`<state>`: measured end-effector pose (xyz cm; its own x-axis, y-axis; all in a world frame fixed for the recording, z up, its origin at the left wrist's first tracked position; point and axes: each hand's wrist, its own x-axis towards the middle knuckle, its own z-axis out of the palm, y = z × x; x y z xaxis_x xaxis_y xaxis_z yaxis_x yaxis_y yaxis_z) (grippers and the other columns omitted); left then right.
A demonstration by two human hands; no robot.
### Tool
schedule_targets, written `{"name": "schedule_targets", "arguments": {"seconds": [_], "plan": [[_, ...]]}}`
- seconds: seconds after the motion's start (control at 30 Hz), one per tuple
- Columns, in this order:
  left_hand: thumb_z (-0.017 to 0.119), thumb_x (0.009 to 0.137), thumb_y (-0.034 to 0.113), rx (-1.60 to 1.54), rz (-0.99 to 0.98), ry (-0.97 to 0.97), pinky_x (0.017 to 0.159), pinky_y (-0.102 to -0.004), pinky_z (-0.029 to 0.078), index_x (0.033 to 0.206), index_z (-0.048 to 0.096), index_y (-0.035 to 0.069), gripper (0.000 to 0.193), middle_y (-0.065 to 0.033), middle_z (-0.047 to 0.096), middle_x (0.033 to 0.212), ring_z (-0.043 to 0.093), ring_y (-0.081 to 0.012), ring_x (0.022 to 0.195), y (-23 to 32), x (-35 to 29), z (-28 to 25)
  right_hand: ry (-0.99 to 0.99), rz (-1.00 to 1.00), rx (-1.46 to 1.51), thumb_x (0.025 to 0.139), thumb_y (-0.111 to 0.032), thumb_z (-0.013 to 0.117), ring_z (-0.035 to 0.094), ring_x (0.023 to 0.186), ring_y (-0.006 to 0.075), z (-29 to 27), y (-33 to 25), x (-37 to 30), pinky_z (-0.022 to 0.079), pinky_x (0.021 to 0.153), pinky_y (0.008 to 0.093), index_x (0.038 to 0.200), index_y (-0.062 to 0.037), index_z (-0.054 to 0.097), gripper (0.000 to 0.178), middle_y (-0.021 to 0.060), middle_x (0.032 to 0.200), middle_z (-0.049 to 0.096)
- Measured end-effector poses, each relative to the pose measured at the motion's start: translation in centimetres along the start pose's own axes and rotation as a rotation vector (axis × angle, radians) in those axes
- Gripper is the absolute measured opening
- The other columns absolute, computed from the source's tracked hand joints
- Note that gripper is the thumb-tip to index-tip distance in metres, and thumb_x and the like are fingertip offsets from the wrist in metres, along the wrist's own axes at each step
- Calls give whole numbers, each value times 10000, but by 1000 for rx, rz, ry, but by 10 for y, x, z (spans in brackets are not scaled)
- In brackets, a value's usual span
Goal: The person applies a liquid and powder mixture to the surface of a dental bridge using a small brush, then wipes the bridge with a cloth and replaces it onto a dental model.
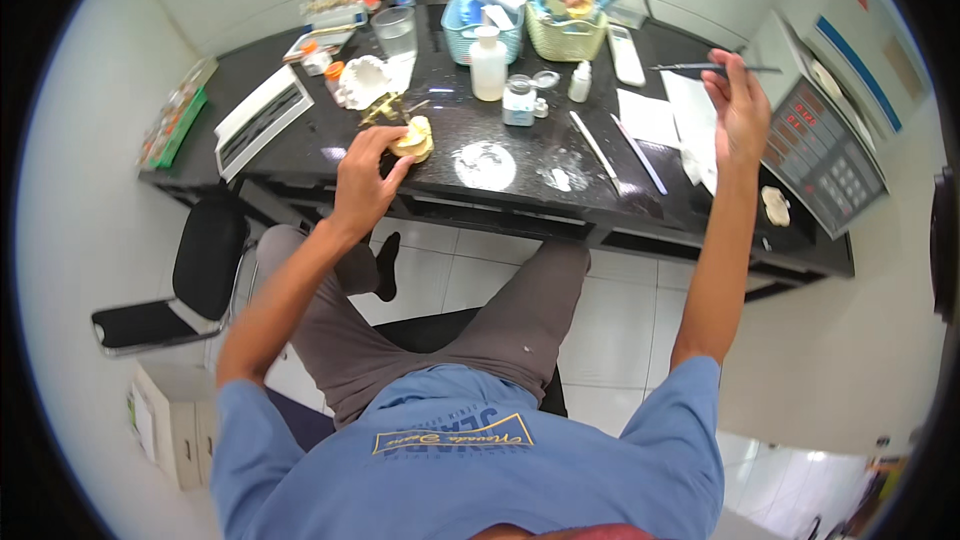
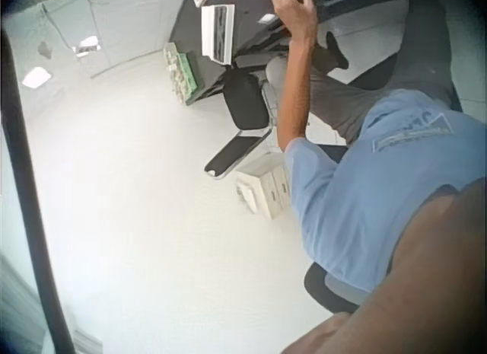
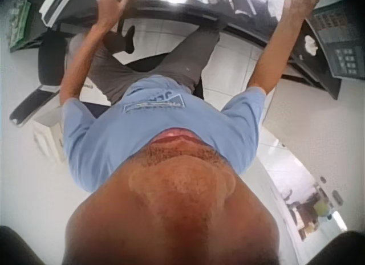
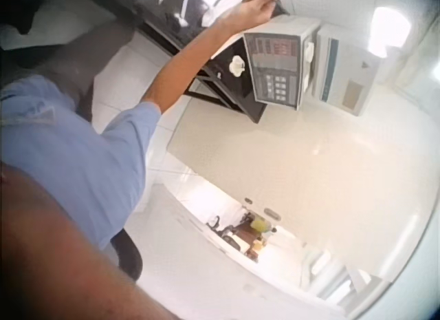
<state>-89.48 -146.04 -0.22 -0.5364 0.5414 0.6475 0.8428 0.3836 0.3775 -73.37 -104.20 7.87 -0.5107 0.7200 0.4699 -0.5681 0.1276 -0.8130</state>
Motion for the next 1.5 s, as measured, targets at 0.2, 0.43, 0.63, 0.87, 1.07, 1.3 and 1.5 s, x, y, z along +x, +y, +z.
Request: {"name": "schedule_targets", "arguments": {"seconds": [0.2, 0.43, 0.63, 0.87, 1.07, 1.3, 1.5], "plan": [[742, 811, 83, -19, 20, -416, 824, -337, 523, 1145, 605, 15, 368, -134, 663, 1067, 653, -259, 926, -15, 28, -24, -168, -125, 45, 978, -263, 609, 640, 671, 143, 46, -23, -42, 530, 652, 266, 1051, 16, 628, 289, 41, 745, 610], [785, 772, 140, -12, 126, -379, 871, -360, 541, 1194, 585, 37, 478, -132, 662, 1149, 655, -297, 1019, -11, 28, -26, -355, -226, 46, 974, -258, 601, 678, 719, 237, 110, -2, -123, 568, 684, 336, 1040, 35, 570, 302, 159, 832, 654], [795, 725, 35, -60, 228, -158, 842, -351, 560, 1131, 632, 20, 438, -121, 683, 1068, 676, -282, 966, -33, 11, -8, -529, -262, -430, 863, -111, 713, 694, 827, 231, 161, 48, -163, 563, 765, 331, 1014, 4, 622, 210, 151, 1032, 696], [796, 708, 7, -128, 287, -54, 772, -342, 580, 1082, 674, 13, 393, -139, 696, 1028, 698, -276, 891, -42, 11, 0, -646, -436, -836, 720, -210, 828, 624, 1035, 341, 204, 68, -165, 521, 856, 397, 1306, -15, 549, 677, 193, 1191, 629], [772, 773, 62, -393, 84, 59, 757, -321, 580, 1165, 661, 15, 411, -128, 700, 1042, 705, -254, 895, -34, 18, -5, -630, -320, -801, 749, -230, 823, 679, 890, 329, 219, 78, -165, 545, 752, 382, 1279, -6, 584, 623, 199, 1082, 679], [739, 833, 28, -811, -227, -26, 914, -333, 560, 1282, 571, -9, 481, -143, 689, 1101, 684, -202, 987, -39, 15, -9, -600, -335, -732, 743, -216, 834, 691, 876, 300, 230, 83, -162, 545, 750, 365, 1241, 1, 608, 588, 179, 1038, 696], [703, 861, 11, -883, -343, -197, 994, -342, 493, 1258, 552, -57, 430, -148, 650, 1172, 625, -207, 1103, -36, 26, -31, -557, -345, -718, 724, -221, 837, 689, 879, 270, 230, 87, -165, 546, 753, 343, 1192, -28, 629, 547, 120, 1075, 700]]}}
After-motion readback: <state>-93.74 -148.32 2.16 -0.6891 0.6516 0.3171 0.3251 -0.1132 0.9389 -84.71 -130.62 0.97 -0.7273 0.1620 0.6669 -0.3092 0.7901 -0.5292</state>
